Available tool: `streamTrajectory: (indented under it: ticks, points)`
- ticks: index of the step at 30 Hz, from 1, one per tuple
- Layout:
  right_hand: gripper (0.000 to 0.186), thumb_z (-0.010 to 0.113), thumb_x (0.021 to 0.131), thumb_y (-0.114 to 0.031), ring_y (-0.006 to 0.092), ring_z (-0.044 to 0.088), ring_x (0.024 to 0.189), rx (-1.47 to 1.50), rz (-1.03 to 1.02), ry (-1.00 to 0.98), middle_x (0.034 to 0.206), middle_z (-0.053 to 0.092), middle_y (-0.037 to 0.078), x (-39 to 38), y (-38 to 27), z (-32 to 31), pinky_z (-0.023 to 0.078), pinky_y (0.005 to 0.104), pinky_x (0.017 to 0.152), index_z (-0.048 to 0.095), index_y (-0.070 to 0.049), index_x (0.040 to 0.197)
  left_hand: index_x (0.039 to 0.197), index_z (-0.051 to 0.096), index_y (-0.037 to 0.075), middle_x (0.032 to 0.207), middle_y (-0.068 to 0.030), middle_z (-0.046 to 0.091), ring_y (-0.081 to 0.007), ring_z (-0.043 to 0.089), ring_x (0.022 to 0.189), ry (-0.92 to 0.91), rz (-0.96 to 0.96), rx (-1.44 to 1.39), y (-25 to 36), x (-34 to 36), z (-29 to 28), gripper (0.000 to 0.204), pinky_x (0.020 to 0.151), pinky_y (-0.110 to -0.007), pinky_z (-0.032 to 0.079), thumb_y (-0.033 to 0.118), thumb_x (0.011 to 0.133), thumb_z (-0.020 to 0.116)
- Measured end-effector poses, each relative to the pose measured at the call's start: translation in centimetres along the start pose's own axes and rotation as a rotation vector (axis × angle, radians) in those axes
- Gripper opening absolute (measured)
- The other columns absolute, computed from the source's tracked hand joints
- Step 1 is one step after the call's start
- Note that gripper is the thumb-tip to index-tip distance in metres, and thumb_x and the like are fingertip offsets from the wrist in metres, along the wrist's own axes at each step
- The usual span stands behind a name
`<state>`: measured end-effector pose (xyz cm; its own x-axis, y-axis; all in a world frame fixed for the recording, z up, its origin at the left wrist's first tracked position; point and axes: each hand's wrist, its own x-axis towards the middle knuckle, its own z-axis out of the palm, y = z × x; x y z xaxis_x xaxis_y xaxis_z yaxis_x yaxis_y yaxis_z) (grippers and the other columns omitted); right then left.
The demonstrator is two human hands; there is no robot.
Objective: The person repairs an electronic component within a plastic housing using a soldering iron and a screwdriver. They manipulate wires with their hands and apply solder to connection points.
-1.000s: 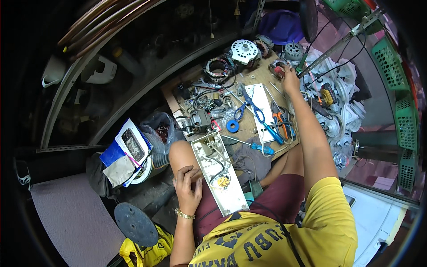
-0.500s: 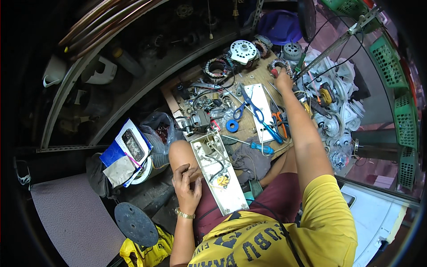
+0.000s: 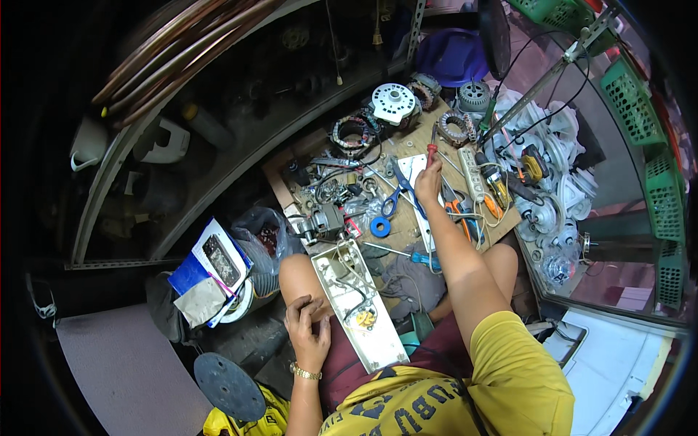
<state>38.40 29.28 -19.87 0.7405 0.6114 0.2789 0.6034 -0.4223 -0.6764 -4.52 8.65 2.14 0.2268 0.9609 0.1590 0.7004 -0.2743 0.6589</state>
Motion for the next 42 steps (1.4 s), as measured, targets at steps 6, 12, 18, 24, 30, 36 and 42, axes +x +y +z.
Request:
streamTrajectory:
  ticks: [6,12,18,24,30,36,42]
  points:
    - [0.044,0.060,0.097,-0.006,0.0469,0.059,0.125,-0.122,0.110,-0.156,0.135,0.059,0.027,3.0,-2.4,1.8,0.048,0.0579,0.104,0.046,-0.003,0.139,0.116,0.069,0.009,0.124,-0.0156,0.066,-0.0372,0.062,0.118,0.002,-0.032,-0.003,-0.3,-0.6,0.4,0.041,0.104,-0.049,0.045,0.001,0.078,0.079]
    - [0.041,0.059,0.100,-0.009,0.0440,0.053,0.135,-0.227,0.206,-0.234,0.143,0.054,0.025,4.9,-3.4,2.7,0.042,0.0576,0.113,0.048,-0.002,0.138,0.115,0.069,0.008,0.124,-0.0164,0.065,-0.0384,0.061,0.118,-0.036,-0.095,-0.002,-0.4,-0.6,0.6,0.038,0.103,-0.050,0.045,0.002,0.078,0.078]
    - [0.046,0.056,0.102,-0.014,0.0423,0.047,0.142,-0.276,0.262,-0.251,0.149,0.051,0.022,5.9,-3.6,3.7,0.039,0.0576,0.115,0.046,-0.002,0.145,0.114,0.070,0.007,0.124,-0.0167,0.065,-0.0386,0.061,0.118,-0.057,-0.114,-0.005,-0.3,0.1,0.9,0.036,0.104,-0.050,0.045,0.003,0.078,0.078]
    - [0.044,0.055,0.104,-0.018,0.0402,0.046,0.143,-0.325,0.263,-0.301,0.149,0.049,0.020,5.8,-4.2,3.6,0.038,0.0584,0.114,0.050,-0.009,0.146,0.115,0.071,0.008,0.124,-0.0166,0.065,-0.0384,0.061,0.118,-0.046,-0.105,-0.010,0.1,0.3,0.6,0.038,0.104,-0.050,0.045,0.004,0.078,0.078]
    - [0.052,0.067,0.093,-0.018,0.0445,0.048,0.137,-0.393,0.087,-0.264,0.143,0.052,0.023,5.4,-3.6,0.4,0.040,0.0637,0.109,0.055,-0.017,0.144,0.114,0.069,0.003,0.122,-0.0201,0.063,-0.0408,0.062,0.116,-0.048,-0.013,0.019,0.3,1.0,0.5,0.031,0.101,-0.048,0.050,0.001,0.083,0.074]
    - [0.048,0.073,0.089,-0.013,0.0432,0.058,0.125,-0.084,-0.273,-0.147,0.134,0.058,0.019,1.4,-2.2,-6.5,0.049,0.0553,0.101,0.061,-0.009,0.136,0.115,0.073,0.008,0.123,-0.0158,0.066,-0.0372,0.061,0.116,0.008,0.039,-0.013,1.1,2.2,0.3,0.036,0.101,-0.048,0.045,0.005,0.081,0.080]
    - [0.026,0.071,0.096,-0.009,0.0200,0.063,0.077,0.363,-0.047,-0.576,0.105,0.073,0.011,-10.4,-3.5,-18.4,0.047,0.0298,0.060,0.070,-0.002,0.122,0.102,0.077,0.009,0.109,-0.0105,0.068,-0.0329,0.061,0.104,-0.006,0.060,-0.004,1.6,0.8,-0.2,0.021,0.092,-0.045,0.046,0.004,0.081,0.079]
